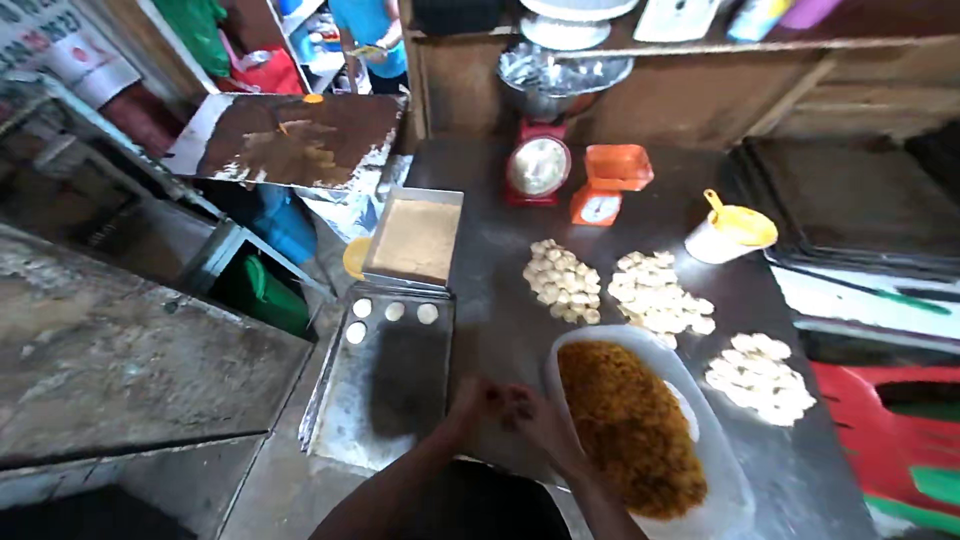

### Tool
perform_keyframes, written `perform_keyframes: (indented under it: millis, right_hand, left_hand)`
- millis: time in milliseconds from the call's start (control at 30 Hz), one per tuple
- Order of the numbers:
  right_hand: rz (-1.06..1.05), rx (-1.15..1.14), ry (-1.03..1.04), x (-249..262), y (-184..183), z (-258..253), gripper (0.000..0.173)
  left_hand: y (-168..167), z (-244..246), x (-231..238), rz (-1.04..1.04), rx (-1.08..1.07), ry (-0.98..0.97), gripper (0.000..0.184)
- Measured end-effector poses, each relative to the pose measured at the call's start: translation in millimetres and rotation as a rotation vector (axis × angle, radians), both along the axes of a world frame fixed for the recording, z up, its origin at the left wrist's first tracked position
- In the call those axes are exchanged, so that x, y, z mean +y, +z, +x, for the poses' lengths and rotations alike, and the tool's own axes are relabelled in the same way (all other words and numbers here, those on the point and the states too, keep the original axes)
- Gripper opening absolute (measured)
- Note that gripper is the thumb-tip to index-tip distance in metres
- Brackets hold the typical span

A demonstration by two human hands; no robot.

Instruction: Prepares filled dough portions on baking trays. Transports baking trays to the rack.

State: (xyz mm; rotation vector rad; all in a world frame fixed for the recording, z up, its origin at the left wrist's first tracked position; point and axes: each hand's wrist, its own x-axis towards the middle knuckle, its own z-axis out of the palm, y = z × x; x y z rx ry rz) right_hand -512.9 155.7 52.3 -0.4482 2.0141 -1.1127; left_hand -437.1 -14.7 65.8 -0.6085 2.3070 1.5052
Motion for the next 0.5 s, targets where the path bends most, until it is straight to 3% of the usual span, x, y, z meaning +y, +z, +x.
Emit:
perform_keyframes:
  millis: [67,133,200,333,500]
  right_hand:
    - [0.057,-0.014,-0.025,-11,-40,19,0.041]
    - [0.142,0.115,-0.036,-19,-84,45,0.032]
    - [0.088,0.242,-0.037,-14,-123,56,0.027]
    - [0.051,0.283,0.059,-2,-110,50,0.028]
    - [0.032,0.319,0.044,2,-111,58,0.022]
  left_hand:
    - [-32,11,1,-0.066,-0.054,-0.039,0.026]
    - [-71,30,9,-0.132,-0.119,-0.105,0.030]
    - [-88,46,14,-0.164,-0.120,-0.123,0.034]
    - [-87,68,21,-0.138,-0.064,-0.028,0.049]
    - [-97,59,28,-0.111,-0.068,0.059,0.026]
